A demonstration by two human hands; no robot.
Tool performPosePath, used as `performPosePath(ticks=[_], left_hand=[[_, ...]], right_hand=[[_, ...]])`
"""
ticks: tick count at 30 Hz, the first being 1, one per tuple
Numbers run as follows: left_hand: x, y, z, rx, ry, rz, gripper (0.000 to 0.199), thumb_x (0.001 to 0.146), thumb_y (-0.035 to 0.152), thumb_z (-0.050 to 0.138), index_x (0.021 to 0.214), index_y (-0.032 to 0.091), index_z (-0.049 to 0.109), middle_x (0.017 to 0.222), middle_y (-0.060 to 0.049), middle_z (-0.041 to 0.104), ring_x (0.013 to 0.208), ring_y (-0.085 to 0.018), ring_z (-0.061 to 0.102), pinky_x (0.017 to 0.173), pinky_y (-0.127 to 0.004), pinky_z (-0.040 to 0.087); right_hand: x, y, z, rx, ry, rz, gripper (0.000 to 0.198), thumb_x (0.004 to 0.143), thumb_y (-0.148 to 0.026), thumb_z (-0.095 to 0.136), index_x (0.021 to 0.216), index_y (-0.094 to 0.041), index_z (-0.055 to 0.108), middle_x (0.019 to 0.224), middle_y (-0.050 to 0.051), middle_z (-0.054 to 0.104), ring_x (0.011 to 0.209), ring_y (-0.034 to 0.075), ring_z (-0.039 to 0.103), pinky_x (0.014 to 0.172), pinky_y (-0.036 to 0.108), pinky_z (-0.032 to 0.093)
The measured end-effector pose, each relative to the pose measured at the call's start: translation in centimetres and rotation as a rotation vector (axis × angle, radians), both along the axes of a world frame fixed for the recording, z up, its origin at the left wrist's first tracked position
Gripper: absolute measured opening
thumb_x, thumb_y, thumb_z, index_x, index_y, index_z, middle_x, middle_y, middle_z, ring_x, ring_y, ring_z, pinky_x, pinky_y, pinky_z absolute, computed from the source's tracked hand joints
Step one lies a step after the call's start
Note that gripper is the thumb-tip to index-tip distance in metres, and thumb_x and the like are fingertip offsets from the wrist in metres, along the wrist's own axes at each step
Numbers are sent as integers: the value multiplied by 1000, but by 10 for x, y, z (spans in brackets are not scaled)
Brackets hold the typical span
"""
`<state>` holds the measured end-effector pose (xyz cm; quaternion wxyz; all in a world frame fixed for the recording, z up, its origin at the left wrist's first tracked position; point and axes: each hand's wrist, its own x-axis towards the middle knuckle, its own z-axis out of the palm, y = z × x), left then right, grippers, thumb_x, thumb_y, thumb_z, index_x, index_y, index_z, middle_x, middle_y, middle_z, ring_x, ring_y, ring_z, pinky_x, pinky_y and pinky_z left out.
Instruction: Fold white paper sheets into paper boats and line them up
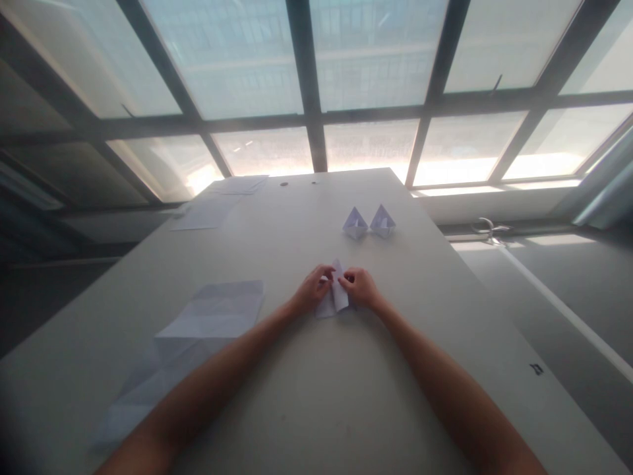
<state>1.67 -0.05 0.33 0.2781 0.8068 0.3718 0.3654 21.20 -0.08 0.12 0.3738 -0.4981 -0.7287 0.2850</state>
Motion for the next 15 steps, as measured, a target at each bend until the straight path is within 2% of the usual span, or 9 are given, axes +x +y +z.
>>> performPosePath(ticks=[5, 8, 11, 15], left_hand=[[1, 0, 2, 30, 72, 97, 18, 90, 18, 50, 107, 20, 52, 107, -5, 52, 89, -15, 59, 83, -31, 53], [1, 1, 3, 47, 205, 153, 17, 90, 18, 51, 105, 21, 56, 107, -5, 53, 91, -17, 59, 89, -34, 51], [-1, 0, 5, 125, 391, 184, 26, 90, 24, 55, 115, 22, 60, 111, -7, 57, 103, -23, 55, 99, -39, 46], [-5, -3, 11, 216, 603, 152, 46, 93, 34, 54, 138, 26, 51, 128, -9, 54, 113, -28, 48, 103, -43, 41]], right_hand=[[5, 0, 5, -206, 282, -59, 33, 76, -45, 57, 61, -16, 59, 56, -3, 48, 54, 11, 40, 50, 24, 27], [14, 2, 7, -294, 402, -73, 33, 73, -48, 61, 65, -16, 62, 56, -4, 50, 51, 11, 40, 48, 23, 28], [27, 7, 7, -350, 456, -69, 35, 71, -49, 64, 68, -15, 65, 57, -3, 53, 50, 11, 43, 46, 23, 29], [41, 16, 4, -401, 515, -108, 34, 67, -47, 68, 75, -14, 68, 63, 0, 62, 53, 13, 50, 48, 23, 36]])
